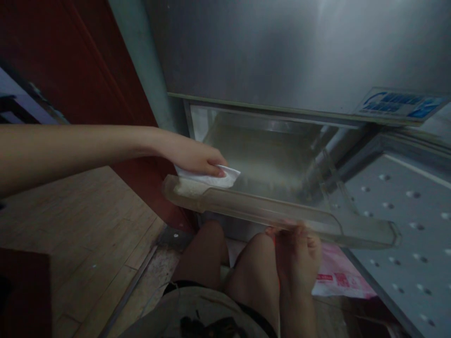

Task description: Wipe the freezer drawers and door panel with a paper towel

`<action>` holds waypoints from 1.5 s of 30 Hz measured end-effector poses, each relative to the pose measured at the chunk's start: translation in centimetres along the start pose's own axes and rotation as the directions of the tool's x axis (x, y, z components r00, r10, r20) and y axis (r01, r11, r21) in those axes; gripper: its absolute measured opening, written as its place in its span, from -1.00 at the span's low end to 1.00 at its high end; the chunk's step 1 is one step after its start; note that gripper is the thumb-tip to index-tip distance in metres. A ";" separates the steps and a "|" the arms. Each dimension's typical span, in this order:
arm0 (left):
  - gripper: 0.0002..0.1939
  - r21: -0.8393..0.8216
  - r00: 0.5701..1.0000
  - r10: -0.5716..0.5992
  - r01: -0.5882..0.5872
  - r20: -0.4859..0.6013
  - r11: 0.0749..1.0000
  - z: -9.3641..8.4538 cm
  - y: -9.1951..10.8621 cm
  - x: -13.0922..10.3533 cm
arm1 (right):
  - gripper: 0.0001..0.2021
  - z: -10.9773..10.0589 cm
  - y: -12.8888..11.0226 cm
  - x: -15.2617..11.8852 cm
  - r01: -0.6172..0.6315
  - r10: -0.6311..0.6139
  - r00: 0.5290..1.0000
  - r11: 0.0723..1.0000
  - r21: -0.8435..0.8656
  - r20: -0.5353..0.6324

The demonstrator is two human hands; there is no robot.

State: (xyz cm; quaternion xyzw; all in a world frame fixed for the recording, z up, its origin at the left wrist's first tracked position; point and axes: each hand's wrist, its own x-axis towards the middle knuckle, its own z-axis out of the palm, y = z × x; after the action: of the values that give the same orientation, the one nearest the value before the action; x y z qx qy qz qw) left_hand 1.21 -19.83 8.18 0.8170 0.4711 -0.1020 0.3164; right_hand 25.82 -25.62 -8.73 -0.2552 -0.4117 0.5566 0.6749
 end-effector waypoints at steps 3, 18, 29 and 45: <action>-0.66 0.008 1.000 0.003 -0.004 0.027 1.000 -0.1 -0.7 -0.6 | -0.74 0.0 0.0 0.0 0.002 -0.002 1.000 1.000 -0.009 -0.003; -0.60 0.210 0.996 0.007 0.013 -0.094 0.978 0.9 -1.1 -1.1 | -0.78 0.0 0.2 -0.1 -0.012 0.012 1.000 1.000 0.018 -0.022; -0.63 -0.171 0.958 -0.213 0.247 0.192 0.954 1.3 -1.6 0.4 | -0.76 -0.2 0.2 -0.2 -0.010 0.010 1.000 1.000 0.012 -0.022; -0.57 -0.392 0.980 -0.126 0.178 0.154 0.903 2.8 -2.5 -0.6 | -0.74 0.1 -0.1 -0.1 0.018 -0.018 1.000 1.000 -0.006 -0.001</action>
State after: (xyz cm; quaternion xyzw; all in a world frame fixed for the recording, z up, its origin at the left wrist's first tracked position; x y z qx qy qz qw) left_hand -0.84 -21.04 5.19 0.6869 0.5235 -0.0781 0.4980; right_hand 25.78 -25.73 -8.61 -0.2540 -0.4155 0.5491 0.6792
